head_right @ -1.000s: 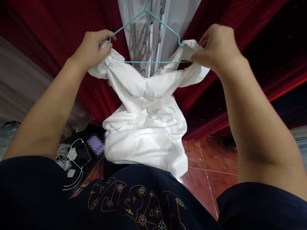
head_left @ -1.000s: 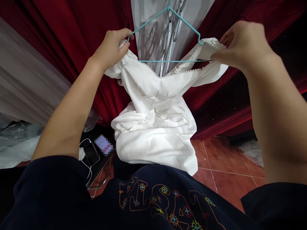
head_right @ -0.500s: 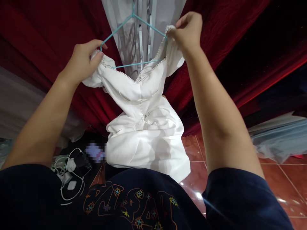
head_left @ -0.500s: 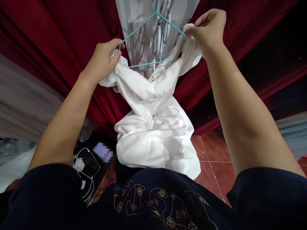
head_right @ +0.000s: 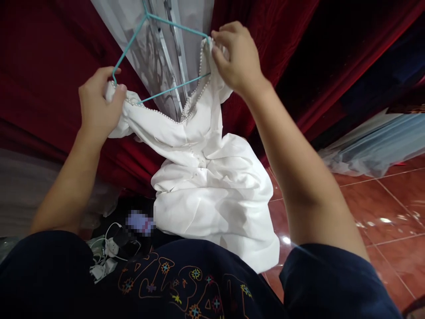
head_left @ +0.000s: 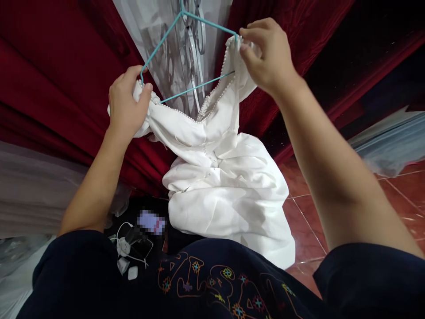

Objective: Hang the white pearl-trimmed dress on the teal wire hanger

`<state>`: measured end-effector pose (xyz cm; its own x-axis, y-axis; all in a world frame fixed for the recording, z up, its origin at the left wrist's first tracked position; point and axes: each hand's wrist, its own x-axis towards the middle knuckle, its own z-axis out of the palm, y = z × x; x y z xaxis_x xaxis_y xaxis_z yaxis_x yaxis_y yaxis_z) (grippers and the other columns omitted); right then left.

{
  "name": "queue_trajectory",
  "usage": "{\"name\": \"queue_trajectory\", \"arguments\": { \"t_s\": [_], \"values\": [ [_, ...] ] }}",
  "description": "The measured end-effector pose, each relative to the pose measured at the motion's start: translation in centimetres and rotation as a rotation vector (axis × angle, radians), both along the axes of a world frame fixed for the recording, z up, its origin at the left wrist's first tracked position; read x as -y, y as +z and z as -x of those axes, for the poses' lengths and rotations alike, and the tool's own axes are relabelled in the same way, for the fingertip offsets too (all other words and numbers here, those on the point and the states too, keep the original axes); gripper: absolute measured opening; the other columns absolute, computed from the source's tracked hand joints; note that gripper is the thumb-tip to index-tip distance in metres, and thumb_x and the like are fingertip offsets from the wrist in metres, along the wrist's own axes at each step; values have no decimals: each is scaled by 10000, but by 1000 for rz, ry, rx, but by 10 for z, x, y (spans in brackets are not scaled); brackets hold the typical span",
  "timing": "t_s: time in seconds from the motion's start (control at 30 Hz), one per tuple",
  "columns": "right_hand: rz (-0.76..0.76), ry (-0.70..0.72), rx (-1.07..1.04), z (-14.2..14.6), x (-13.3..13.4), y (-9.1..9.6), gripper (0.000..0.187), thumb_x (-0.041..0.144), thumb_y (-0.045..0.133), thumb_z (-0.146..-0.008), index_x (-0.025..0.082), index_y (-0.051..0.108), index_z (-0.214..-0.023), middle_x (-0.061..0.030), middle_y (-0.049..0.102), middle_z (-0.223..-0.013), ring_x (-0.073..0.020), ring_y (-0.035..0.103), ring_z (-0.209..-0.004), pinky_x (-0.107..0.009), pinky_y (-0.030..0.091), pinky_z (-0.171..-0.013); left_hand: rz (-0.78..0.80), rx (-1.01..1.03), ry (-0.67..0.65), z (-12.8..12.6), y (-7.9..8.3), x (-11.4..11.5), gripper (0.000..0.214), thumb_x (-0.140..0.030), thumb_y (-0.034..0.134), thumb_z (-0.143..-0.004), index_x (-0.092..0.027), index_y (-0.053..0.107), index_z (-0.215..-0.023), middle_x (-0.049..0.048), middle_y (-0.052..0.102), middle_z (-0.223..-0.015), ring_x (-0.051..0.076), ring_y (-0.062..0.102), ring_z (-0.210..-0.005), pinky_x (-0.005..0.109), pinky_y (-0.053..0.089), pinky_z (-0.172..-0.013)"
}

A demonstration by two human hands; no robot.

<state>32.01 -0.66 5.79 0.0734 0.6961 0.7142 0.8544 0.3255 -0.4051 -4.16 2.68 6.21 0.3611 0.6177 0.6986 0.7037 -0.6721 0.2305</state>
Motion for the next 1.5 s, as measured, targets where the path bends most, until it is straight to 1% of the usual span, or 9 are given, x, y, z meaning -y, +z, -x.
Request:
{"name": "queue_trajectory", "arguments": {
  "t_s": [0.13, 0.33, 0.53, 0.8, 1.07, 1.17, 1.27, 1.37, 1.5],
  "values": [
    [-353, 145, 72, 27, 20, -11, 307, 123, 572, -992, 225, 668, -1266, -128, 668, -1305, -258, 597, -1295, -454, 462, -1185, 28, 70, 105, 0, -3, 6, 572, -266, 741, -810, -251, 669, -1377, 82, 720, -1324, 391, 626, -1250, 586, 435, -1132],
    [-49, 458, 231, 72, -4, -26, 377, 234, 529, -970, 275, 601, -1338, -96, 694, -1322, -321, 622, -1244, -513, 477, -1085, -6, 216, 147, 9, -21, 15, 449, -520, 608, -983, -306, 690, -1370, 118, 669, -1109, 412, 582, -1229, 594, 379, -1150],
    [-108, 483, 160, 74, -11, -48, 194, 334, 496, -1036, 263, 674, -1064, -64, 725, -964, -269, 645, -924, -457, 463, -882, -124, 217, 267, 11, -25, 35, 460, -582, 550, -1020, -309, 735, -1341, 133, 630, -1099, 381, 595, -1162, 573, 440, -1097],
    [-193, 492, -79, 83, 17, -54, 152, 357, 601, -1035, 272, 709, -970, -36, 757, -914, -252, 680, -888, -442, 479, -888, -135, 456, 406, 2, -23, 70, 367, -440, 508, -1052, -252, 811, -1137, 111, 596, -1054, 294, 640, -1052, 439, 533, -968],
    [-218, 418, -110, 108, 22, -59, 167, 368, 593, -1029, 270, 709, -959, -42, 733, -883, -254, 665, -856, -455, 465, -875, -197, 845, 343, 32, -32, 44, 332, -385, 558, -1077, -204, 657, -816, 30, 631, -808, 205, 628, -847, 343, 495, -823],
    [-201, 372, -68, 108, 26, -60, 180, 375, 577, -1037, 266, 707, -979, -51, 732, -909, -265, 667, -893, -470, 467, -900, -94, 1065, 314, 46, -48, 21, 452, -343, 556, -1066, -219, 439, -647, -9, 440, -653, 159, 525, -683, 286, 428, -654],
    [-173, 298, -18, 104, 27, -62, 198, 380, 558, -1047, 260, 705, -995, -67, 717, -927, -283, 654, -935, -489, 458, -930, 94, 1226, 248, 47, -73, 13, 388, -332, 626, -993, -205, 488, -653, -24, 436, -645, 128, 473, -623, 246, 381, -575],
    [-179, 218, 7, 103, 26, -63, 239, 405, 544, -1051, 241, 700, -975, -75, 678, -876, -282, 627, -918, -483, 442, -920, 215, 1266, 162, 42, -94, 27, 253, -396, 751, -878, -167, 678, -799, -11, 571, -733, 113, 532, -685, 203, 425, -608],
    [-232, 256, -8, 111, 29, -60, 211, 371, 566, -1060, 223, 698, -988, -56, 705, -890, -238, 631, -886, -428, 422, -888, 458, 1439, 101, 38, -106, 55, 316, -426, 856, -751, -165, 701, -839, -39, 571, -698, 69, 492, -583, 158, 381, -518]
  ]
}}
